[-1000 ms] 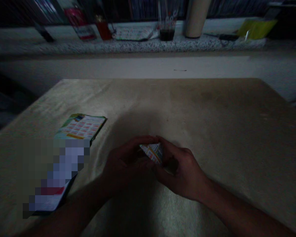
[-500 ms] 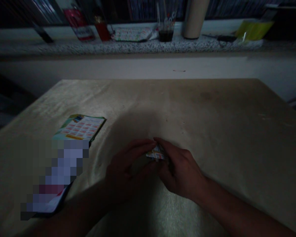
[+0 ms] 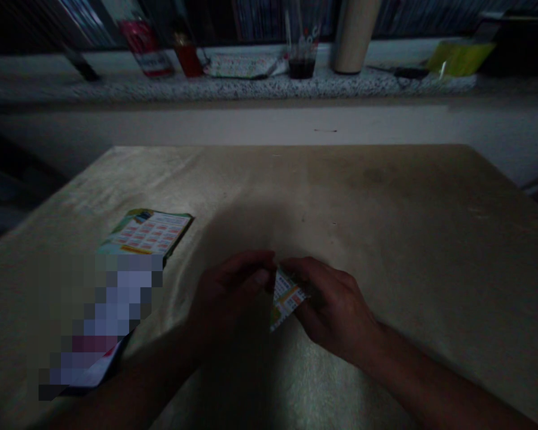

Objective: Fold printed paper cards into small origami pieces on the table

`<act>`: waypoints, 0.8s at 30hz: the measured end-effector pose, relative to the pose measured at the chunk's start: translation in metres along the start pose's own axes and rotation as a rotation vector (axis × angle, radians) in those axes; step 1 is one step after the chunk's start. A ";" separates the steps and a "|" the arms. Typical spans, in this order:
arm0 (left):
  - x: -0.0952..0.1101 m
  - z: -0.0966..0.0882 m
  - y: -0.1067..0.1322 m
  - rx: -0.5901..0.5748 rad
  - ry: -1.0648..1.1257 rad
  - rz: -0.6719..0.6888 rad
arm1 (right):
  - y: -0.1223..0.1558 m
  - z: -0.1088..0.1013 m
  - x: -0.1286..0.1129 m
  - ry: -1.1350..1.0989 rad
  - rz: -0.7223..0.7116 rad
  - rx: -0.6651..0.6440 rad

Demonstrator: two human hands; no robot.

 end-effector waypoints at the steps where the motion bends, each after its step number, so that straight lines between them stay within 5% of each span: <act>1: -0.007 0.000 -0.002 -0.010 0.053 -0.086 | 0.000 -0.001 -0.003 0.002 -0.032 0.014; 7: -0.025 0.007 0.000 -0.086 0.275 -0.297 | -0.001 -0.012 -0.016 0.003 -0.163 0.098; 14: -0.022 0.012 0.002 -0.112 0.284 -0.271 | -0.002 -0.022 -0.022 -0.022 -0.188 0.141; 24: -0.022 0.015 0.005 -0.138 0.170 -0.303 | -0.003 0.000 0.004 -0.299 0.179 -0.019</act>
Point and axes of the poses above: each hand's wrist, its own y-axis away from the middle knuckle, its own z-axis out of the palm, x = y × z, the point moved 9 cm from there along -y, towards the middle knuckle, and after that the axes turned 10 degrees about y, right-handed, at the moved point
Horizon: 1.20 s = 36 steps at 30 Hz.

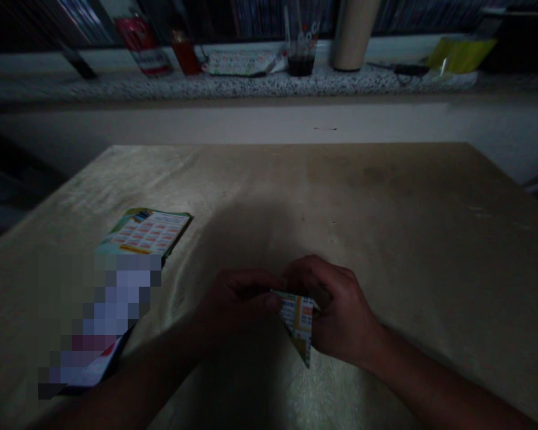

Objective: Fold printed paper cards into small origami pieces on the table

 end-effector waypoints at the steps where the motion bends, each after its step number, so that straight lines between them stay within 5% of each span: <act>1: -0.002 -0.001 0.000 0.000 -0.013 -0.012 | 0.001 0.001 0.005 -0.054 0.037 -0.002; 7: -0.002 -0.019 -0.005 0.145 0.093 0.040 | 0.008 -0.006 0.027 -0.255 0.190 0.114; 10: 0.001 -0.029 -0.006 0.236 0.261 0.104 | 0.009 -0.017 0.022 -0.182 0.107 0.207; 13: 0.000 -0.029 -0.006 0.260 0.317 0.116 | 0.008 -0.015 0.008 -0.027 -0.028 0.154; 17: 0.001 -0.026 -0.003 0.247 0.150 0.088 | 0.003 -0.015 0.003 0.041 -0.015 0.154; 27: 0.012 -0.020 0.002 0.234 -0.096 0.123 | -0.002 -0.009 0.019 -0.212 0.204 0.108; 31: 0.017 -0.021 0.002 0.179 -0.006 0.208 | 0.000 -0.008 0.021 -0.268 0.208 0.086; 36: 0.028 -0.006 0.004 -0.076 -0.107 0.210 | 0.001 -0.006 0.022 -0.241 0.153 -0.073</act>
Point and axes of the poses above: each hand's wrist, its own y-axis away from the middle knuckle, its own z-axis out of the palm, x = y × z, the point moved 9 cm from there along -y, towards the middle knuckle, and after that the axes turned 10 degrees about y, right-handed, at the moved point
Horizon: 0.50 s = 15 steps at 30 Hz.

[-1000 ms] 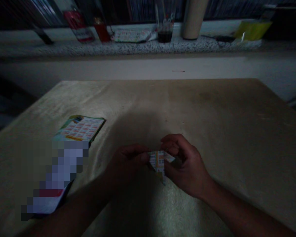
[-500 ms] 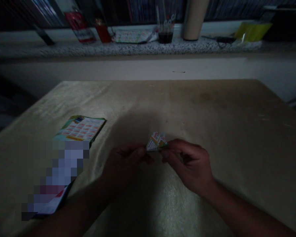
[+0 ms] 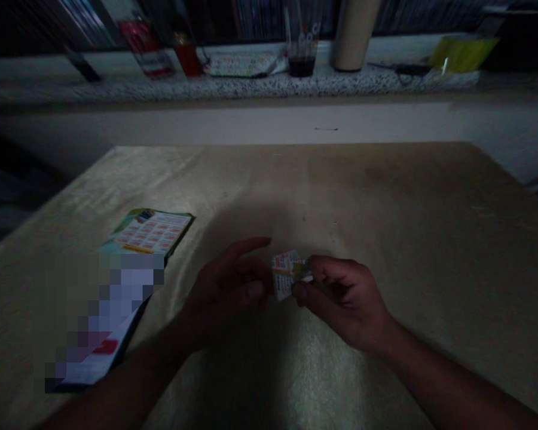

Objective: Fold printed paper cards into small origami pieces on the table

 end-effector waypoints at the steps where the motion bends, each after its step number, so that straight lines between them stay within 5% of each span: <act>1: 0.002 0.004 0.000 -0.051 -0.071 -0.019 | 0.000 0.002 -0.002 0.009 -0.022 -0.050; 7: 0.001 0.021 0.004 -0.307 -0.415 -0.120 | 0.001 0.022 -0.016 0.036 -0.106 -0.347; 15: 0.001 0.020 0.006 -0.319 -0.503 -0.122 | 0.005 0.023 -0.013 0.118 -0.096 -0.430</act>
Point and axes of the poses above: each hand's wrist, its own y-axis away from the middle knuckle, its own z-axis out of the palm, x = y × z, the point moved 9 cm from there along -y, towards the middle knuckle, and after that the axes turned 10 degrees about y, right-handed, at the moved point
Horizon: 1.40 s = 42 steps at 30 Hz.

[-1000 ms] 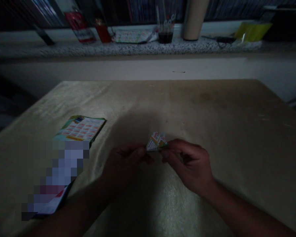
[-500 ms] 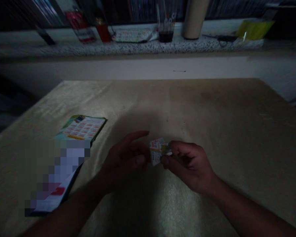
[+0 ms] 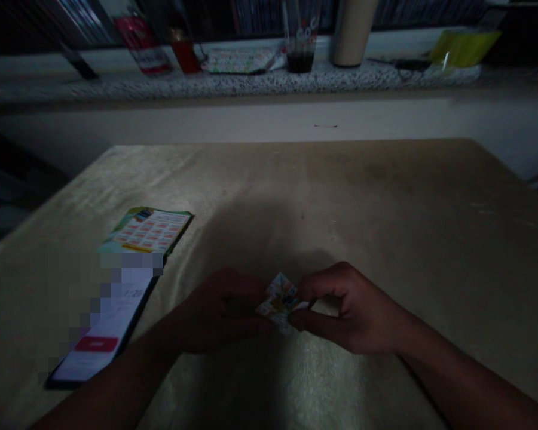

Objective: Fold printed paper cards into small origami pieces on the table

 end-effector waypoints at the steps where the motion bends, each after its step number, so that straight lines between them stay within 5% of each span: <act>1: 0.002 -0.001 0.001 0.010 -0.037 0.021 | 0.000 -0.002 -0.002 0.018 -0.017 0.019; 10: 0.033 -0.014 0.010 0.218 -0.125 0.449 | 0.005 -0.024 -0.023 0.198 -0.206 0.317; 14: 0.040 -0.023 0.014 0.358 -0.176 0.527 | 0.009 -0.030 -0.027 0.295 -0.234 0.435; 27: 0.008 -0.038 0.021 0.747 0.149 0.173 | 0.015 -0.038 -0.009 0.245 0.071 0.689; 34: 0.000 -0.041 0.021 0.790 0.265 0.110 | 0.011 -0.030 0.005 0.109 0.129 0.588; 42: 0.017 -0.033 0.018 0.696 -0.022 0.202 | 0.003 -0.023 0.009 -0.132 0.132 0.540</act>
Point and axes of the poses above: each hand's wrist, its own y-axis away from the middle knuckle, its own z-axis out of the palm, x = y × z, the point moved 9 cm from there along -y, towards the middle knuckle, and after that the axes turned 10 degrees about y, right-handed, at the moved point
